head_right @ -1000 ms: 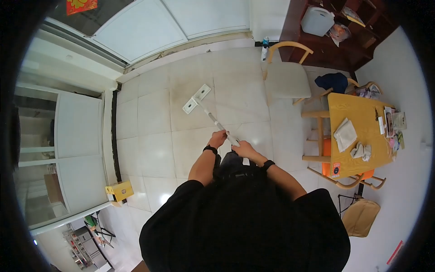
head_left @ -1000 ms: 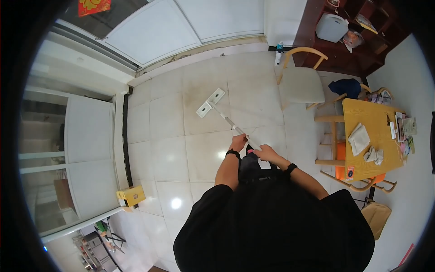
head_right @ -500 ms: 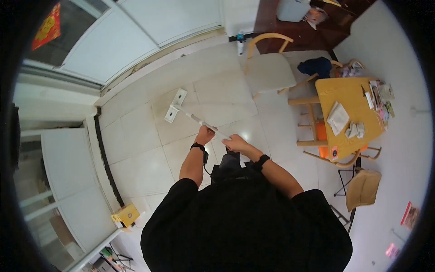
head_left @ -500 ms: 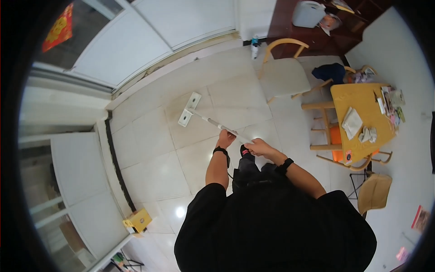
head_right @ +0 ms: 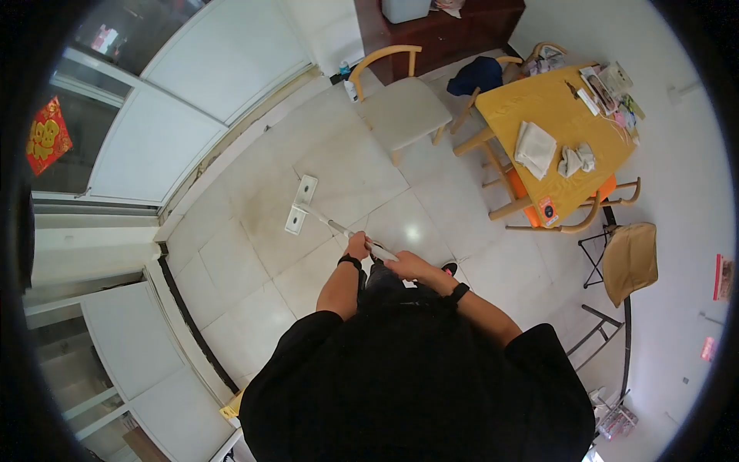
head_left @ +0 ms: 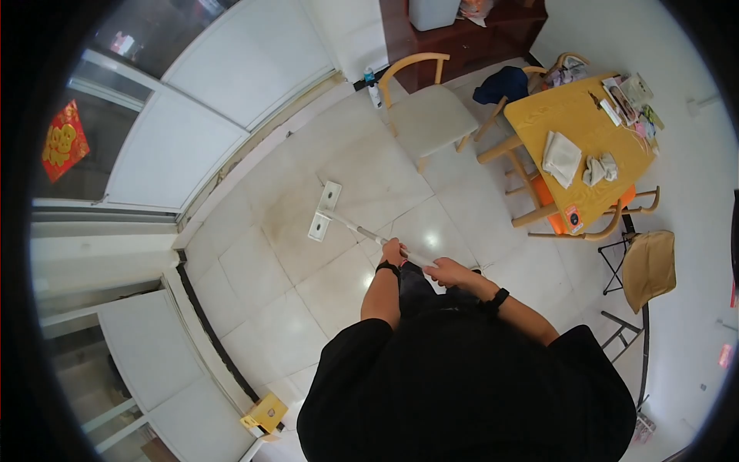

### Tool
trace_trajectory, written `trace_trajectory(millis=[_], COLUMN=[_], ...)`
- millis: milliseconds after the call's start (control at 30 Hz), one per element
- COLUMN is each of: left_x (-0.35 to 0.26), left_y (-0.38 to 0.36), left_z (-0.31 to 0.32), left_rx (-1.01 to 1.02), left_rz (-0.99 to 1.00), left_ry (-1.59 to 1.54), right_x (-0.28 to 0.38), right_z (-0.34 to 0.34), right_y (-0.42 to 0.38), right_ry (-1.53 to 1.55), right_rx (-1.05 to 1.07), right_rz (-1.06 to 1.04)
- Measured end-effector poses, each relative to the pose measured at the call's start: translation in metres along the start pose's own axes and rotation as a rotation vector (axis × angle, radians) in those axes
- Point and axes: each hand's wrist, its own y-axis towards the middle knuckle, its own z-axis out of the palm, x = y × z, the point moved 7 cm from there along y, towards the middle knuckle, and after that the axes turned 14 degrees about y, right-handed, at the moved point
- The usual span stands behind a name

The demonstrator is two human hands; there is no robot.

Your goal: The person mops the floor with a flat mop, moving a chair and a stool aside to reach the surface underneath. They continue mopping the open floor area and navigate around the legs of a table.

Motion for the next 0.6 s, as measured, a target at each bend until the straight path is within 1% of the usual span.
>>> trace_trajectory(millis=[33,100,133,167,267,300,367,400,433,500,533,567,600], left_x=[-0.006,-0.018,-0.01,-0.016,-0.036,-0.044,-0.084,-0.107,-0.115,-0.14,-0.132,-0.133,-0.094], left_y=[-0.004,-0.008,-0.009,-0.009,-0.022,-0.022,-0.016,-0.021,-0.034,-0.045,-0.04,-0.034,-0.012], left_z=[0.017,0.066,0.096,0.112,0.168,0.188,0.201,0.216,0.227,0.266,0.289,0.31,0.335], left_rx=[0.002,0.132,0.165,0.169,0.086,0.1,0.121,0.114,0.112,0.076,0.169,0.175,0.205], left_rz=[0.005,-0.046,-0.414,-0.409,-0.641,-0.634,-0.018,0.292,0.308,0.42,0.329,0.327,-0.08], left_ry=[0.009,-0.346,-0.801,-0.786,-1.095,-1.084,-0.066,0.44,0.448,0.771,0.755,0.759,0.078], right_x=[-0.01,-0.028,-0.033,-0.041,-0.062,-0.071,-0.086,-0.094,-0.1,-0.106,-0.115,-0.124,-0.133], right_z=[-0.015,-0.049,-0.063,-0.078,-0.118,-0.135,-0.163,-0.173,-0.171,-0.191,-0.198,-0.206,-0.213], right_y=[-0.012,-0.04,-0.054,-0.071,-0.123,-0.137,-0.165,-0.177,-0.198,-0.228,-0.237,-0.247,-0.256], right_ry=[0.007,0.095,0.105,0.103,0.116,0.131,0.161,0.186,0.188,0.099,0.107,0.093,0.079], right_rx=[-0.002,-0.011,-0.012,-0.025,-0.049,-0.049,-0.057,-0.046,-0.053,-0.13,-0.129,-0.18,-0.229], right_rz=[-0.008,0.012,-0.002,0.009,-0.001,-0.015,-0.038,-0.052,-0.068,-0.057,-0.057,-0.072,-0.082])
